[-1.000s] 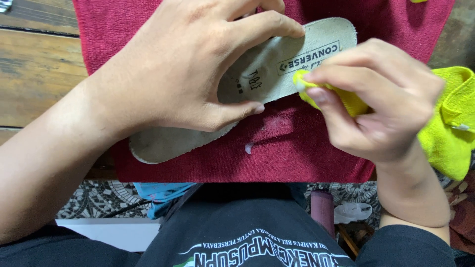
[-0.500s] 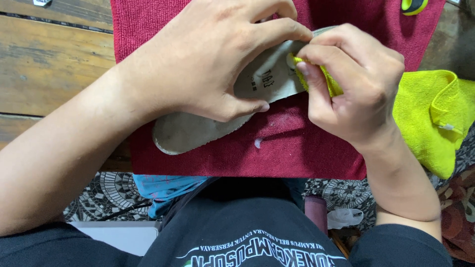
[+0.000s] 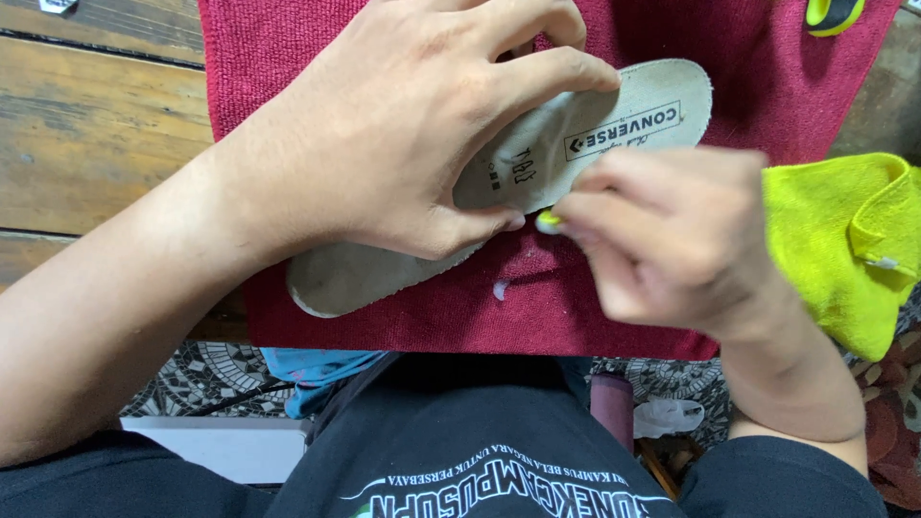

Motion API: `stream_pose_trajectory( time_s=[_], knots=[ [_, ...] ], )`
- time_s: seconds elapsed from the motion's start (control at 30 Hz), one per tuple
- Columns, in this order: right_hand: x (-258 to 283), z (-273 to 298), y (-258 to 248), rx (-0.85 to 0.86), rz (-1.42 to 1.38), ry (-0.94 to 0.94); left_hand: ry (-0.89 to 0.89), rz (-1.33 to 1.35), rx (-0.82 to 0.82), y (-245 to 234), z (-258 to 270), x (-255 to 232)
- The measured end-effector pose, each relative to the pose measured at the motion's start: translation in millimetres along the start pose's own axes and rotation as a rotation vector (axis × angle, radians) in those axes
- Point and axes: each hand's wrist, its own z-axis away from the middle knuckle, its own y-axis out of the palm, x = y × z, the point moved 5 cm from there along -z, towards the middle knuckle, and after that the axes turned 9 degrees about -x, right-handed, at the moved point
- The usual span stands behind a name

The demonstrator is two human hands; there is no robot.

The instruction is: Cleaning a shoe insole by wiping it with a cloth and scrubbing it with a brush.

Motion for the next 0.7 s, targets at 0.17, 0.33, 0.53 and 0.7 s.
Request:
stream_pose_trajectory(
  time_s=[0.17,0.33,0.53,0.7],
  knots=[
    [1,1,2,-0.049,-0.048,-0.037,0.011,-0.009,0.011,-1,-1,1],
    [-9,7,-8,-0.184,-0.093,0.148,0.001,0.004,0.026,1,2,2],
    [-9,5,2,-0.175,0.019,0.1,0.014,-0.022,0.003,0,5,1],
    [-2,-1,1,-0.109,-0.035,0.002,0.003,-0.048,0.026,-1,5,0]
  ],
)
